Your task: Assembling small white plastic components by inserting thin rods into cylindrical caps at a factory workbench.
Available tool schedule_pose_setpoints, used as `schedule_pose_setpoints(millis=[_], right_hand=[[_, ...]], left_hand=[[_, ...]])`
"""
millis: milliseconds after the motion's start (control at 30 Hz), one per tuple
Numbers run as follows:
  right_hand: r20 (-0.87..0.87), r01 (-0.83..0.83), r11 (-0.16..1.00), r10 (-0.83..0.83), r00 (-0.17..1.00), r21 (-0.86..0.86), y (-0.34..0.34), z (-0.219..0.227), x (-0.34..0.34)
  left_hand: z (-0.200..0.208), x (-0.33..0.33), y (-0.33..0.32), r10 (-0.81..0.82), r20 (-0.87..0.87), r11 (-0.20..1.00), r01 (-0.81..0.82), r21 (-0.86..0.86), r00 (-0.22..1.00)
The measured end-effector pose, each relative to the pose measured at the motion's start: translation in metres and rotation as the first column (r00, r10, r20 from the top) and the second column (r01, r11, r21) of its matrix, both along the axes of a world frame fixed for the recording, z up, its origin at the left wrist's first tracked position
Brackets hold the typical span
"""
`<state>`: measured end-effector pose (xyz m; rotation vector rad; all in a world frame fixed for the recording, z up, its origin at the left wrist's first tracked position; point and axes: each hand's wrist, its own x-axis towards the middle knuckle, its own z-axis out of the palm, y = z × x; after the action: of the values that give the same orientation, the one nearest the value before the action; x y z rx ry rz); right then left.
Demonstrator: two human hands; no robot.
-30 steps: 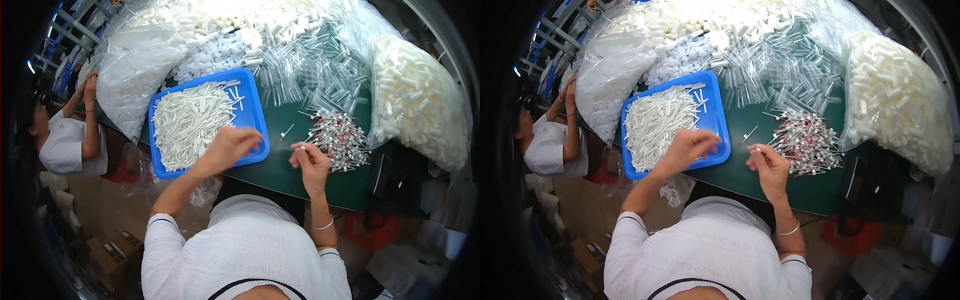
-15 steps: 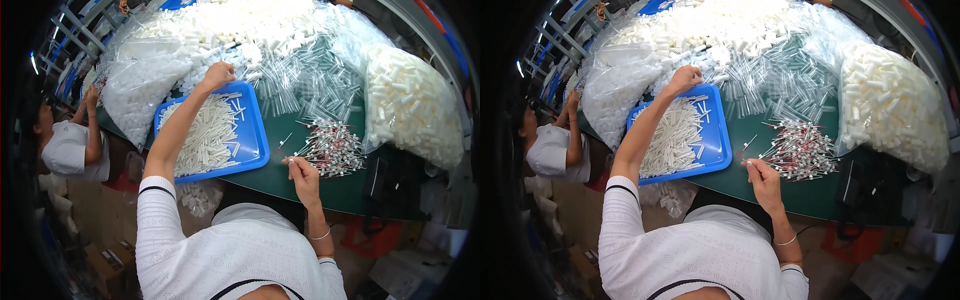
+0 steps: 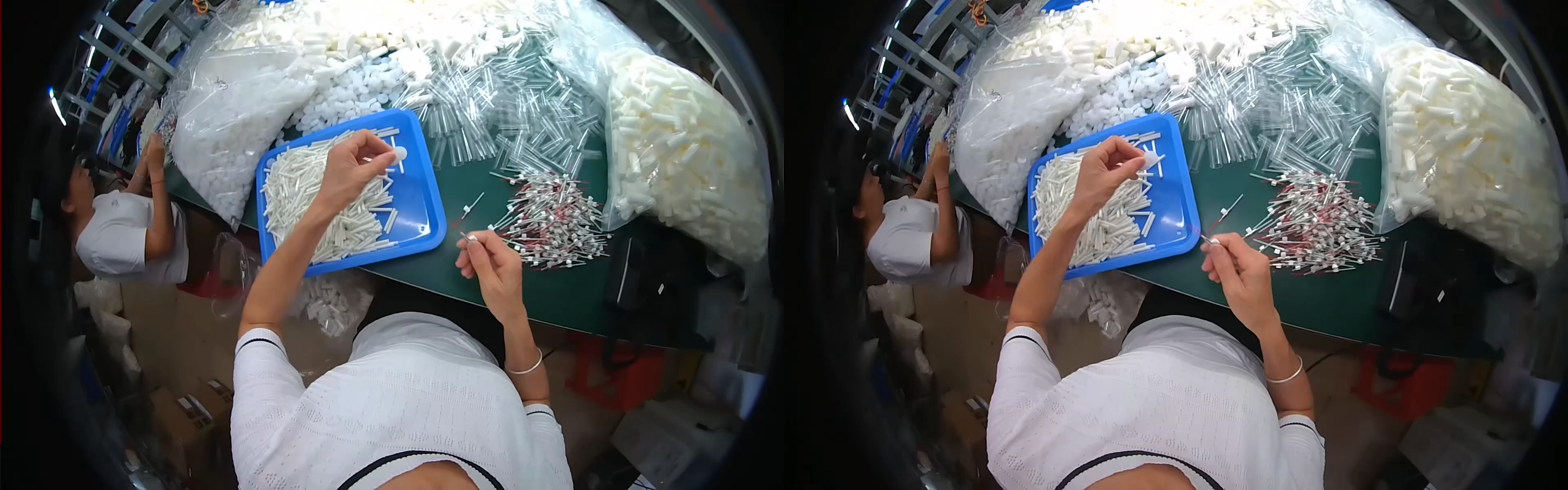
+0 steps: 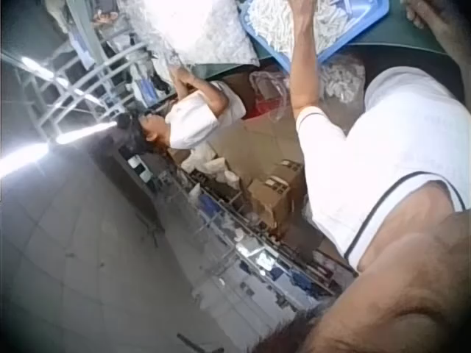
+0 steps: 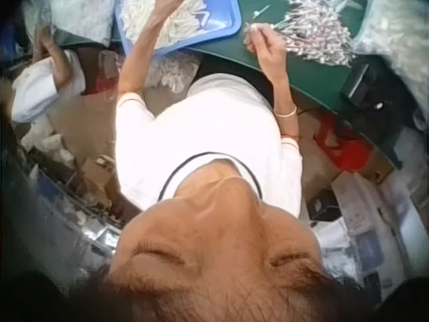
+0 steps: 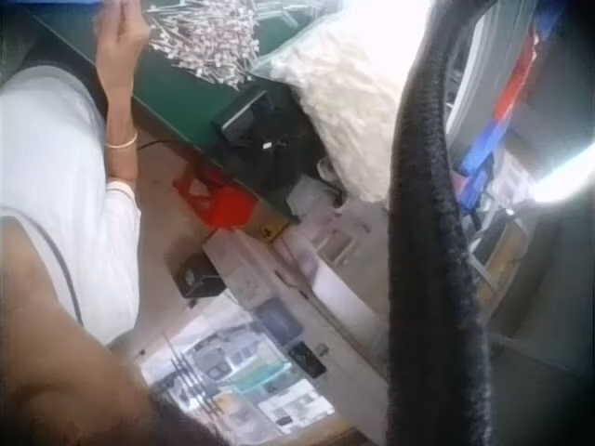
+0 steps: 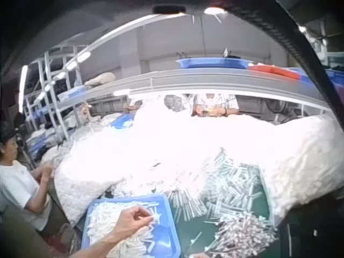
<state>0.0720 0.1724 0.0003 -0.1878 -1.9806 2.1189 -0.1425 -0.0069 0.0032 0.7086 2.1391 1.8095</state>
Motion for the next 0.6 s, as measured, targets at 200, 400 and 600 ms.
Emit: schedule_pose_setpoints(millis=[200, 400, 600], right_hand=[[0.013, -0.086, 0.996, 0.086, 0.996, 0.035, -0.01, -0.007, -0.012], [-0.002, -0.113, 0.985, 0.114, 0.993, -0.127, -0.019, -0.005, -0.006], [-0.058, -0.122, 0.988, 0.116, 0.992, -0.098, -0.027, -0.009, -0.012]], left_hand=[[-0.01, 0.048, -0.005, 0.005, -0.114, 0.97, -0.033, -0.242, 0.994], [0.001, 0.111, -0.006, -0.183, 0.493, 0.961, 0.048, 0.274, 0.85], [-0.012, 0.135, -0.005, -0.108, 0.293, 0.981, 0.055, 0.184, 0.95]])
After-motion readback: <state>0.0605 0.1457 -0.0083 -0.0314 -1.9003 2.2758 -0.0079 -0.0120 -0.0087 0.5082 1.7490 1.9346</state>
